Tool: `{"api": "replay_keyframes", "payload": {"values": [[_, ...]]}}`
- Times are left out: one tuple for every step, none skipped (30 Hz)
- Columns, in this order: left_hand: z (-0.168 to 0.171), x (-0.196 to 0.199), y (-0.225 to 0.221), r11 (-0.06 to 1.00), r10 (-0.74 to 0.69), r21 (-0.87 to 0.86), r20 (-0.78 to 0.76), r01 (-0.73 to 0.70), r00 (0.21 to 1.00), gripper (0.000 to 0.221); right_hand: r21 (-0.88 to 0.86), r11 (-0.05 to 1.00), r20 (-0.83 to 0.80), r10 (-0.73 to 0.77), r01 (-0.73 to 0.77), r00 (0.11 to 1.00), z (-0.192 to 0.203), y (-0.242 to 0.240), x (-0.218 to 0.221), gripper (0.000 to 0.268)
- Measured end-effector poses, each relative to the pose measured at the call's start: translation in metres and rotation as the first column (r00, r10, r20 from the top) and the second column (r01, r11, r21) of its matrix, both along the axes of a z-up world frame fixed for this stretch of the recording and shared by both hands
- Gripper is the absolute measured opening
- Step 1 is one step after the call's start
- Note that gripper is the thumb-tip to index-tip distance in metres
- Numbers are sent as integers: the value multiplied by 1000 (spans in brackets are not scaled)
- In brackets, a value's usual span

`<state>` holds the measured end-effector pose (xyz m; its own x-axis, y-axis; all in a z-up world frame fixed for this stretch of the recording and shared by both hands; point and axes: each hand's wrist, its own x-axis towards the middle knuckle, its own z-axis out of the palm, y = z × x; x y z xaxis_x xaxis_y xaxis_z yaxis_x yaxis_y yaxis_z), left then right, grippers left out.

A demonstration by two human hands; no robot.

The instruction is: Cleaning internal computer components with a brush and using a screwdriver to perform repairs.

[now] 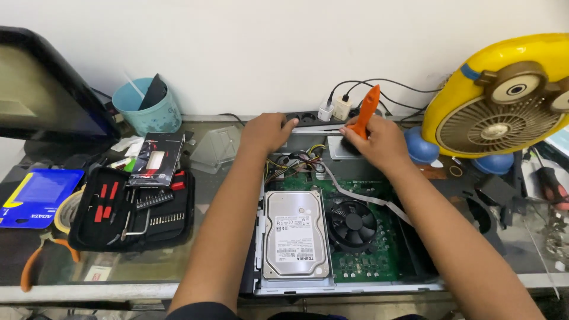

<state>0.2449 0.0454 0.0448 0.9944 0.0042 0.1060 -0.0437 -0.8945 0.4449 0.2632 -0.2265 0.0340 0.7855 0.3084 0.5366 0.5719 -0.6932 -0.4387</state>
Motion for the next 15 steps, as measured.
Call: {"api": "replay_keyframes", "payload": {"values": [[-2,3,1,1000,-6,1,-8,6,1000,51,1,1000,-8,-6,6,1000,3,2,-4,18],[-5,5,2,1000,-3,1,-7,3,1000,50,-40,998,-45,-51,49,998,7,4,-8,20],[-8,8,2,1000,2,-3,-5,-2,1000,50,-86,992,-78,-96,89,992,11,6,-12,21],[-10,9,2,1000,-1,-5,-11,1,1000,50,-89,992,-83,-99,92,992,10,5,-13,21],[-11,9,2,1000,4,-6,12,-4,1000,47,-91,992,-73,-96,89,993,9,5,-13,21],[-12,9,2,1000,9,-7,34,-9,999,44,-92,992,-63,-93,87,994,10,5,-13,20],[-9,10,2,1000,10,-7,32,-10,999,44,-92,992,-64,-92,86,994,12,6,-13,20],[-8,10,3,1000,4,-1,36,-4,999,44,-87,993,-61,-87,81,994,13,6,-12,20],[-12,7,1,1000,-4,1,26,4,1000,45,-86,993,-73,-85,78,994,10,5,-17,19],[-15,6,1,1000,-7,-2,9,7,1000,45,-91,993,-89,-87,79,992,10,5,-19,19],[-15,8,1,1000,-1,5,42,0,999,44,-93,993,-62,-75,69,995,12,5,-19,19],[-13,9,2,1000,5,11,75,-6,997,42,-96,994,-35,-63,59,997,16,6,-20,19],[-9,9,2,1000,7,18,101,-9,995,42,-87,994,-9,-61,60,998,16,6,-17,19],[-5,9,3,1000,2,5,69,-2,998,42,-108,992,-63,-74,67,995,17,7,-15,25],[-9,3,1,1000,-6,-15,17,6,1000,41,-137,988,-138,-91,72,986,11,5,-19,33]]}}
